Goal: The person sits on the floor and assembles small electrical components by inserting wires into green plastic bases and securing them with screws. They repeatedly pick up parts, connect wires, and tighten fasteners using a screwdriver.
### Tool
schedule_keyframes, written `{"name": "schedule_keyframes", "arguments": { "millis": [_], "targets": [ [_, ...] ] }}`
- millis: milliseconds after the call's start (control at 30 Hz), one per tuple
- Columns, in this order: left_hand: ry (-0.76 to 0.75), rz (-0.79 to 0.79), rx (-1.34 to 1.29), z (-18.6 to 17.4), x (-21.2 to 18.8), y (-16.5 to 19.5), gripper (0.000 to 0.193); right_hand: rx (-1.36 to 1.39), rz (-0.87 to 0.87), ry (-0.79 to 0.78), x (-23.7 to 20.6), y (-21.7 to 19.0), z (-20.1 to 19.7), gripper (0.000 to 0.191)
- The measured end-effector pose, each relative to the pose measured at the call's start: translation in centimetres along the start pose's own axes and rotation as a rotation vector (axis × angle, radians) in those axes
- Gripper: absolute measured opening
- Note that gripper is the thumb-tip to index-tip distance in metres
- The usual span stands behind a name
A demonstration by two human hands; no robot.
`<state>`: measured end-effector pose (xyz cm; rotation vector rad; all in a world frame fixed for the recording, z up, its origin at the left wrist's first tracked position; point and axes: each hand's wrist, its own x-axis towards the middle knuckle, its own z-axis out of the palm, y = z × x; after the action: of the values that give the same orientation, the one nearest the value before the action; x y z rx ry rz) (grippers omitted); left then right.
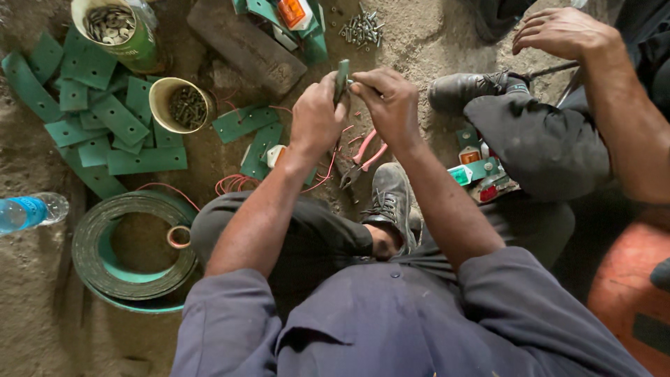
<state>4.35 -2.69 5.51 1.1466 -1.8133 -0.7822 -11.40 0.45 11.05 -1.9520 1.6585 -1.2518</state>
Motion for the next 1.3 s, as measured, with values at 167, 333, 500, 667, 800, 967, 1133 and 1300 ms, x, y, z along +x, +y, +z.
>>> {"name": "schedule_keyframes", "arguments": {
  "millis": [167,333,500,667,800,967,1133,1300],
  "targets": [
    [-0.005,-0.004,0.004,0.1,-0.1,0.0,0.041,0.011,-0.086,0.001,0.1,0.0,0.0,0.018],
    [-0.004,0.001,-0.025,-0.1,-0.2,0.0,0.042,-0.015,-0.159,0.026,0.4,0.3,0.2,0.022],
    [-0.003,0.007,-0.017,-0.1,-0.1,0.2,0.040,-0.012,-0.123,0.020,0.3,0.5,0.1,0.016],
    [0.019,0.029,-0.029,0.1,0.0,0.2,0.037,-0.123,-0.025,-0.036,0.5,0.8,0.4,0.022],
    [0.017,0.022,-0.009,0.3,0.0,-0.2,0.039,-0.026,0.271,-0.110,0.5,1.1,1.0,0.038],
    [0.021,0.015,0.013,0.7,-0.2,-0.8,0.040,0.097,0.294,-0.099,-0.1,0.9,0.9,0.021],
    [0.003,-0.016,0.084,0.9,0.5,-1.2,0.045,0.049,0.013,0.011,0.4,0.5,0.6,0.017],
    [-0.030,-0.075,0.073,1.0,0.6,-1.5,0.043,-0.116,-0.191,-0.006,0.8,0.9,0.2,0.017]
  ]
}}
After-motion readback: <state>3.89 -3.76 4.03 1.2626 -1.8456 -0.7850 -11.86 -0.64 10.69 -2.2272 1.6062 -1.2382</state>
